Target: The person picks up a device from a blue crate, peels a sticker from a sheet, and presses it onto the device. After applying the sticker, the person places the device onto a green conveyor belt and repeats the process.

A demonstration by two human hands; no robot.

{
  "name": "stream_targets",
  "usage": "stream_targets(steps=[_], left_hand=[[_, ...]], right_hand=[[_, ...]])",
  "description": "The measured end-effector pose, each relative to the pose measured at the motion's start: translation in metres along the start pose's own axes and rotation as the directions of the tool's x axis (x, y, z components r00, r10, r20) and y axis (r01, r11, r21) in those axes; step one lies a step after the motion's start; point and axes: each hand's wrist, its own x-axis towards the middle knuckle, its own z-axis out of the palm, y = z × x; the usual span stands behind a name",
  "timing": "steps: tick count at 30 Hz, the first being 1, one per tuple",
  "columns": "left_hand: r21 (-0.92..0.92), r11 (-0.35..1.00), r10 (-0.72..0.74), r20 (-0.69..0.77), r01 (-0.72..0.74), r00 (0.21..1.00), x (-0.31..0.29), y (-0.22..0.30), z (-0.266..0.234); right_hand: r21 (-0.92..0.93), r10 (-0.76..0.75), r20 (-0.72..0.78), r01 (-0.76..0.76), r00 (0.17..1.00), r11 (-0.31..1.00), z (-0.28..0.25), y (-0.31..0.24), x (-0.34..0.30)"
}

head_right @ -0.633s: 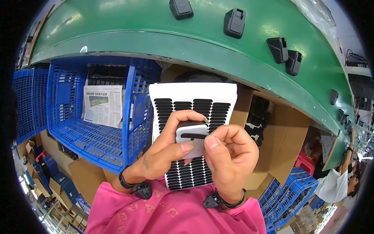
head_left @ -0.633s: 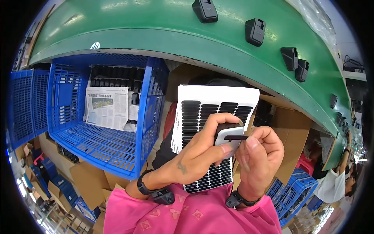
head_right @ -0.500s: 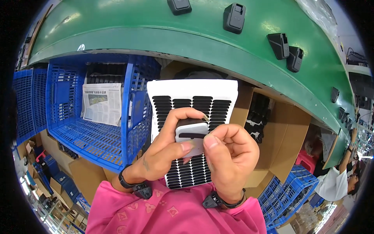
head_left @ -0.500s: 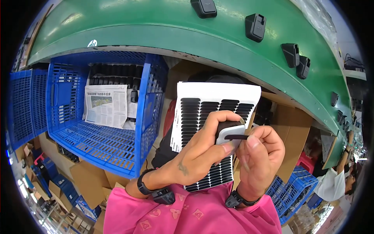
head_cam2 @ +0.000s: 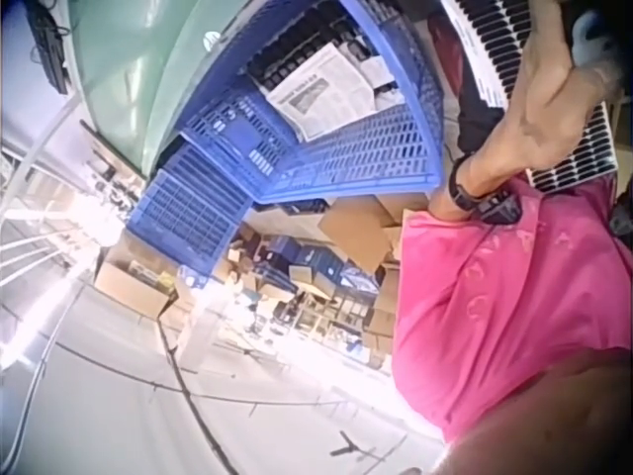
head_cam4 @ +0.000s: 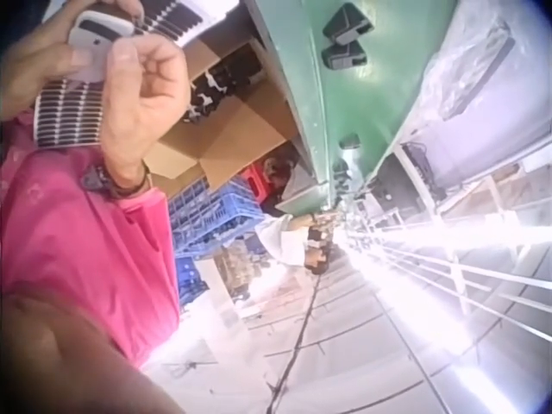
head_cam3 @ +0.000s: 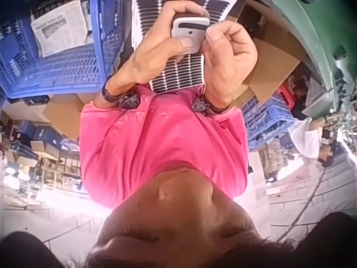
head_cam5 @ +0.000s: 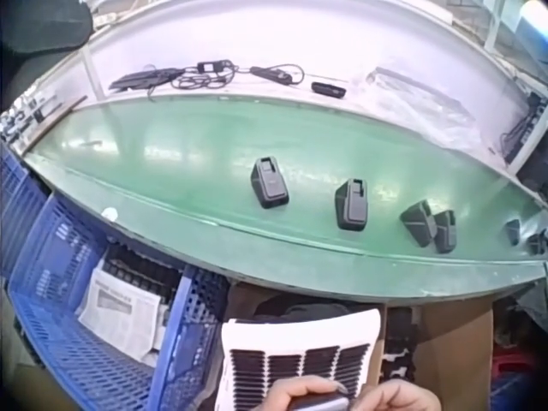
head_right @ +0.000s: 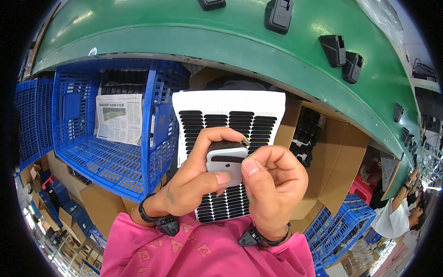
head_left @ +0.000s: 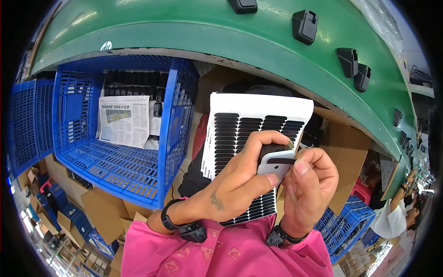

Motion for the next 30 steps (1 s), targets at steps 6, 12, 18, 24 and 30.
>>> stream_targets(steps=[6,12,18,24,30], left_hand=[[-0.001,1.0,-0.002,-0.003,0.002,1.0,0.0003,0.0004,0.0001],[-0.001,1.0,-0.021,-0.008,0.021,1.0,0.0001,0.002,0.0007],[0.023,0.999,-0.021,-0.022,0.022,1.0,-0.0003,0.0018,0.0023],[0.031,0.999,-0.012,-0.019,0.012,1.0,-0.0012,-0.0017,0.0035],[0.082,0.996,0.024,-0.034,-0.021,0.999,-0.0018,-0.0005,0.004]], right_hand=[[-0.009,-0.001,-0.016,0.001,1.0,1.0,0.001,0.0001,0.0012],[-0.13,-0.01,0.001,0.01,1.0,0.992,0.0011,-0.0004,0.0013],[-0.151,-0.002,-0.011,0.001,1.0,0.989,0.0015,-0.0018,0.001],[-0.038,-0.006,-0.02,0.005,1.0,0.999,-0.0048,0.0016,-0.0011],[-0.063,-0.064,-0.043,0.061,0.997,0.996,-0.0007,0.0045,-0.0035]])
